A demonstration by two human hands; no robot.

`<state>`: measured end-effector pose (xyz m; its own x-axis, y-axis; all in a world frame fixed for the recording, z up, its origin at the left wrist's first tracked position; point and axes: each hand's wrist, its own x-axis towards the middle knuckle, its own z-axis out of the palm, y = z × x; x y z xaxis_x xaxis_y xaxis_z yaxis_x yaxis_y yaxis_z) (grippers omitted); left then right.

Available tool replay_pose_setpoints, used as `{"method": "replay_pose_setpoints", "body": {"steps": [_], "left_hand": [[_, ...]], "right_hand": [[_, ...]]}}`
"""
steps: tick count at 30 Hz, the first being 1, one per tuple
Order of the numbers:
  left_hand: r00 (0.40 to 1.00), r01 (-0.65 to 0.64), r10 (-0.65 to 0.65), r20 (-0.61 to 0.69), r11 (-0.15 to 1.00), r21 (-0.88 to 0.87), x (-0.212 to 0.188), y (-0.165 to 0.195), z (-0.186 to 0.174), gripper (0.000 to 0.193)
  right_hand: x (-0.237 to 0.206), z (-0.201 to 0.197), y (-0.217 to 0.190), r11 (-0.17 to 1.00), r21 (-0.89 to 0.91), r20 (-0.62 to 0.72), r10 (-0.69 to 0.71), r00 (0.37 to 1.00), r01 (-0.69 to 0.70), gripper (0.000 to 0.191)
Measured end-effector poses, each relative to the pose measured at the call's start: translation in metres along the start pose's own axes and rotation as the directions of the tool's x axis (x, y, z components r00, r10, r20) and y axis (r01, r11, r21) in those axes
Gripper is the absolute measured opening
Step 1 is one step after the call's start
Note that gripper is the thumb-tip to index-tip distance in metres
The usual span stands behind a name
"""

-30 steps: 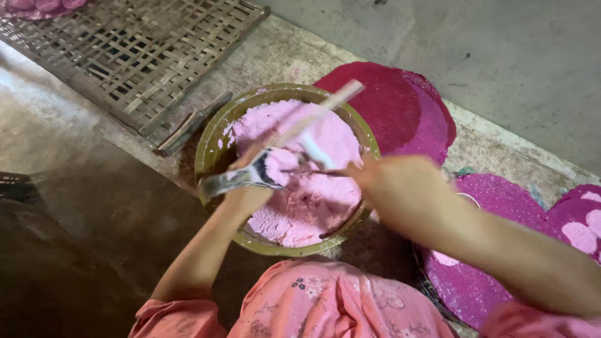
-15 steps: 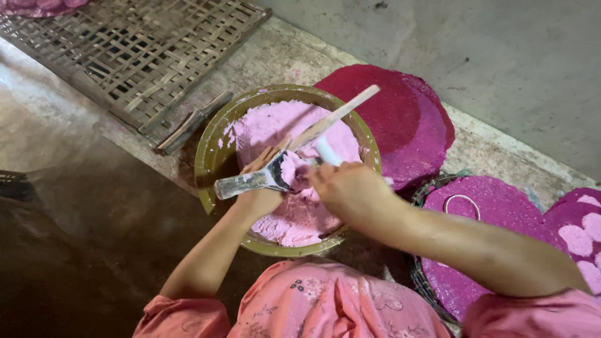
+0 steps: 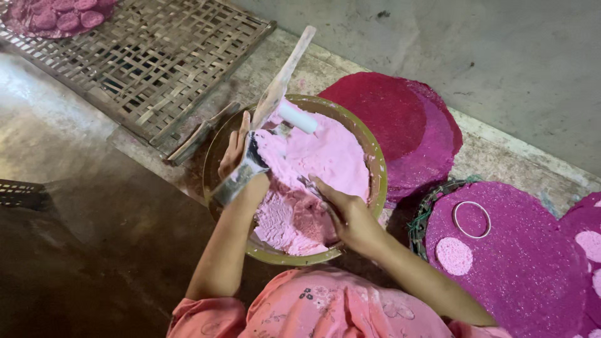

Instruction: The person sits on the floor and uses a hand-held extruder press to deposit pink batter from a large bowl onto round magenta mats, forming rows of small round cake discs. They scrape the press clean with a small stick, place filled mats aside, and stack finished mats of discs.

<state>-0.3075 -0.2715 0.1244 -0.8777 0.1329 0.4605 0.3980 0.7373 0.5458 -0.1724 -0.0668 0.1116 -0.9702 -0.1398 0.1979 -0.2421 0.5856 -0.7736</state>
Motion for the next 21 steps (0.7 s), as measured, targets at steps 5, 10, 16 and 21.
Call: {"method": "replay_pose_setpoints", "body": {"steps": [5,10,16,21], "left_hand": [[0.973,-0.226,0.226,-0.040,0.974,0.013,0.001,0.007,0.009,0.058],[0.973,-0.206,0.191,0.128,0.972,0.114,-0.001,0.006,0.029,0.072],[0.923,0.324,-0.265,0.281,0.926,-0.192,0.030,-0.058,0.038,0.030],[0.866,0.494,-0.283,0.412,0.357,-0.792,0.019,-0.082,0.032,0.022]], "right_hand": [[0.010,-0.036,0.011,0.971,0.155,0.124,0.164,0.979,-0.182,0.060],[0.019,-0.024,0.015,0.999,0.025,-0.045,0.022,0.999,-0.021,0.061],[-0.006,-0.002,0.019,0.979,-0.067,0.287,0.202,0.936,-0.191,0.062],[0.011,-0.012,0.006,0.881,0.383,0.577,0.006,0.817,-0.278,0.075]]}}
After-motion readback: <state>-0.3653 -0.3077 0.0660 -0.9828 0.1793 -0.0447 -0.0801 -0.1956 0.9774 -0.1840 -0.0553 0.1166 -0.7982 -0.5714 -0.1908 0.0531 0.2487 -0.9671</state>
